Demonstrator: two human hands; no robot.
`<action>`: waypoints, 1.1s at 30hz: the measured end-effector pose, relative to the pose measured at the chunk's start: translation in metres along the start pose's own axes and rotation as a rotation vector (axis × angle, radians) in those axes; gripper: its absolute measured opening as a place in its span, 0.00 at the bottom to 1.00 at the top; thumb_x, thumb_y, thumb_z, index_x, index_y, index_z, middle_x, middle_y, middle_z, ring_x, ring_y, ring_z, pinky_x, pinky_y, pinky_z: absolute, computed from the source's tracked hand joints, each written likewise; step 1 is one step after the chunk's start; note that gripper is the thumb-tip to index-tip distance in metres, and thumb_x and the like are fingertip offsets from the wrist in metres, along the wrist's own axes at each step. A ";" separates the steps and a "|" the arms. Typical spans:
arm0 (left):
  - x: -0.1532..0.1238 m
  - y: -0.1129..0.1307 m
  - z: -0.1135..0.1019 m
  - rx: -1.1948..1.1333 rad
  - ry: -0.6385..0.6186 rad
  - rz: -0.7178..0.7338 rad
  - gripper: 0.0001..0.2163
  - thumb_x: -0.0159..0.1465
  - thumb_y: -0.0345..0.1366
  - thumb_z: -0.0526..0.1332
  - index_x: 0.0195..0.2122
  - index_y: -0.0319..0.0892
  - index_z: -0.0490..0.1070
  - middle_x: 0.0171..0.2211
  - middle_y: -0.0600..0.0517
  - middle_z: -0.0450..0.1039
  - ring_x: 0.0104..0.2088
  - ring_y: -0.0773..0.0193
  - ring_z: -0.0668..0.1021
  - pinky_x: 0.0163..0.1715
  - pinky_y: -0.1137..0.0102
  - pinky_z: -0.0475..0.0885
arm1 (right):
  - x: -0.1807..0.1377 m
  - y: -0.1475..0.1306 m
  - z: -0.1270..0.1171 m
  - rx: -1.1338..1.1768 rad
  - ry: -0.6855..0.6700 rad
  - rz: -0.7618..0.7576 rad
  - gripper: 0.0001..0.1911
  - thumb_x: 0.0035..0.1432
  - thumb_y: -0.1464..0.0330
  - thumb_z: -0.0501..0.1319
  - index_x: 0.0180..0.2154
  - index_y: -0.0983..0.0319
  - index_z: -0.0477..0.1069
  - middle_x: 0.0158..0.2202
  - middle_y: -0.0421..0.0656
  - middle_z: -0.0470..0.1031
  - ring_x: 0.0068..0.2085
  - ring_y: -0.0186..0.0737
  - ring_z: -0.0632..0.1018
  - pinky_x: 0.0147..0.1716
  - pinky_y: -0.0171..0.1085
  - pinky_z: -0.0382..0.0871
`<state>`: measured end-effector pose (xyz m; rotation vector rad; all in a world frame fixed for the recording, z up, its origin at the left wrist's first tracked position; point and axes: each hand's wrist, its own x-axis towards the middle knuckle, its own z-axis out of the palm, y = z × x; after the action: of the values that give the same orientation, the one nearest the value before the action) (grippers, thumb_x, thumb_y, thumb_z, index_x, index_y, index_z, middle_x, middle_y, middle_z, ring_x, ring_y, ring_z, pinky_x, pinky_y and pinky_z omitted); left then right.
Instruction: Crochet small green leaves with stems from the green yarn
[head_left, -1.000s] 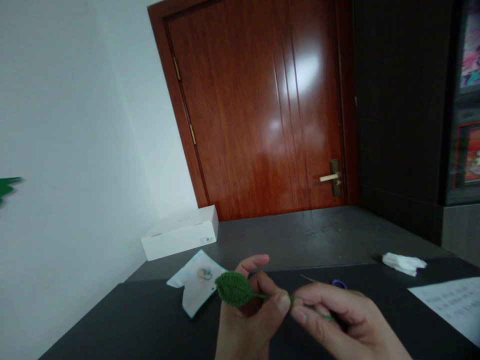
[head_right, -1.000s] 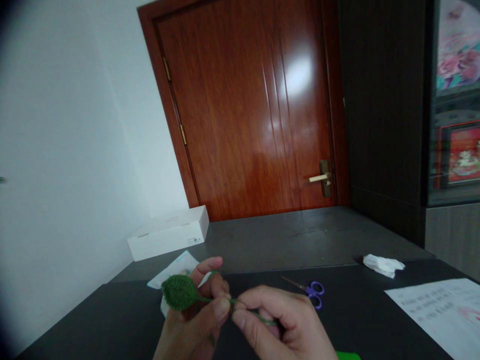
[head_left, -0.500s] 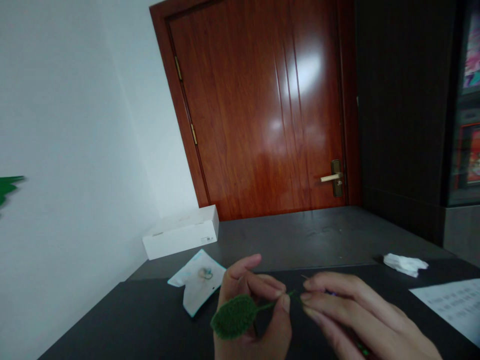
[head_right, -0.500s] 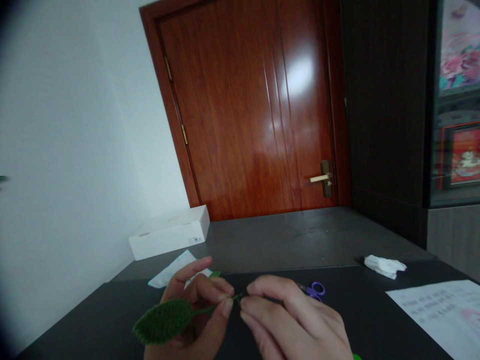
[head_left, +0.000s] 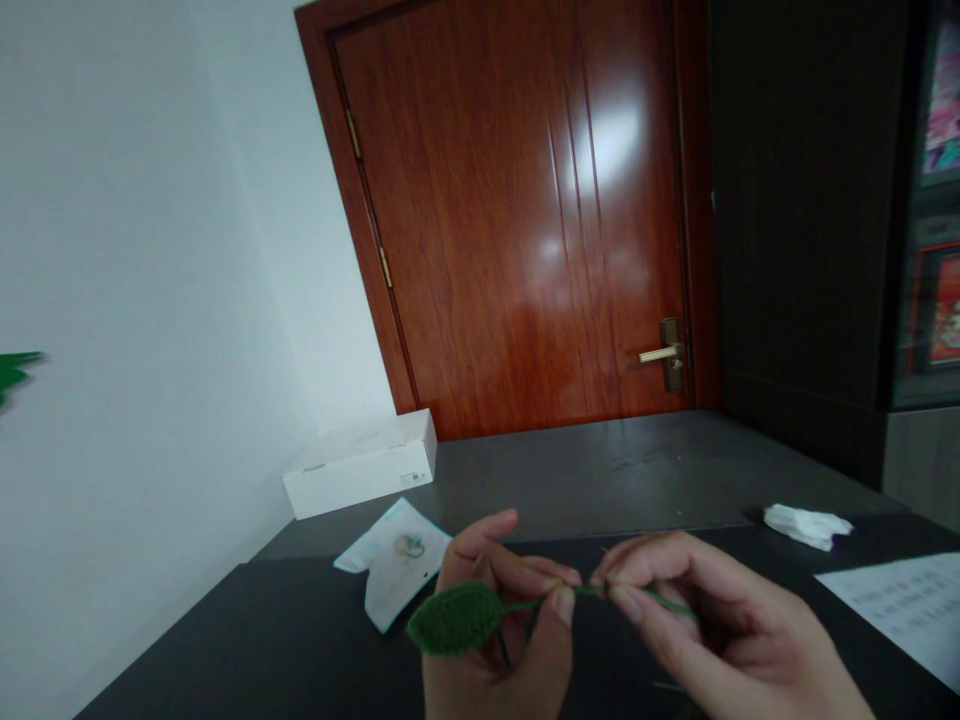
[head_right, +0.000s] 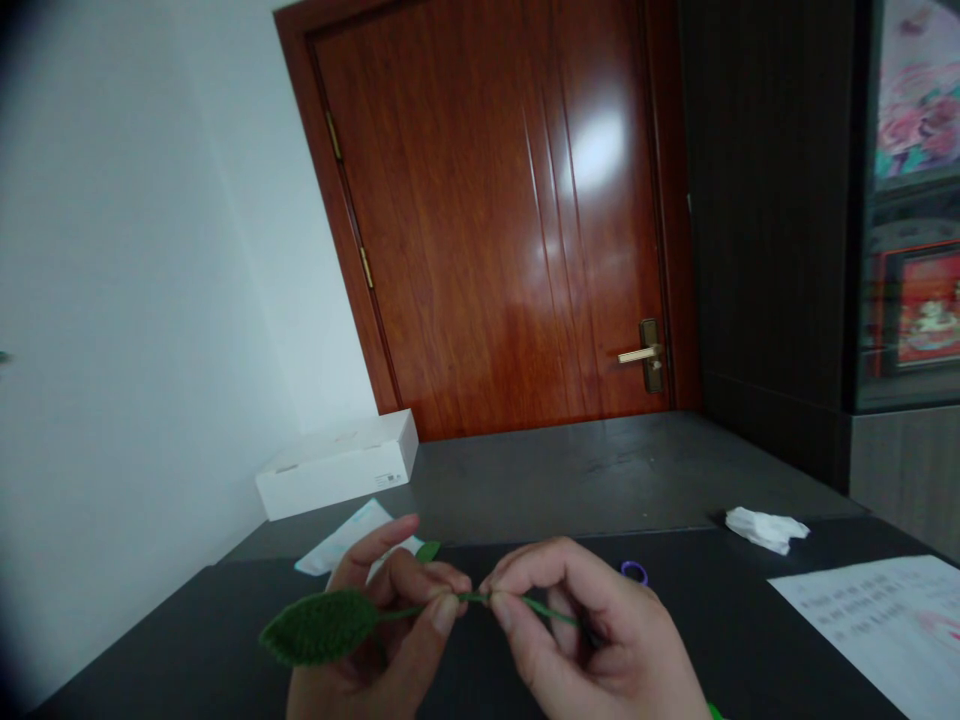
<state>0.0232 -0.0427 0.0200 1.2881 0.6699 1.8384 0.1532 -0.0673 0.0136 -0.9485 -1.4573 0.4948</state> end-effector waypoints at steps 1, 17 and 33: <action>0.000 0.000 0.000 -0.028 0.001 -0.014 0.16 0.50 0.26 0.66 0.40 0.45 0.70 0.21 0.60 0.69 0.26 0.67 0.77 0.30 0.75 0.74 | 0.000 0.001 -0.001 0.008 -0.024 0.020 0.06 0.56 0.70 0.59 0.29 0.57 0.73 0.28 0.40 0.79 0.32 0.42 0.80 0.28 0.32 0.75; 0.001 0.003 -0.001 -0.333 -0.068 -0.286 0.20 0.44 0.31 0.74 0.38 0.47 0.74 0.19 0.59 0.71 0.25 0.67 0.77 0.26 0.77 0.73 | 0.006 0.019 0.000 0.194 -0.193 0.187 0.08 0.57 0.65 0.59 0.27 0.60 0.68 0.22 0.37 0.65 0.24 0.35 0.65 0.22 0.32 0.58; 0.004 -0.008 0.003 -0.403 -0.224 -0.244 0.18 0.43 0.31 0.74 0.36 0.47 0.76 0.19 0.58 0.70 0.26 0.68 0.75 0.28 0.75 0.71 | 0.013 0.025 0.000 0.413 -0.259 0.191 0.16 0.56 0.56 0.61 0.27 0.62 0.66 0.21 0.34 0.59 0.23 0.31 0.59 0.22 0.31 0.53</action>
<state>0.0273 -0.0345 0.0169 1.0703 0.2986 1.5067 0.1613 -0.0428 0.0020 -0.7105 -1.4220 1.0477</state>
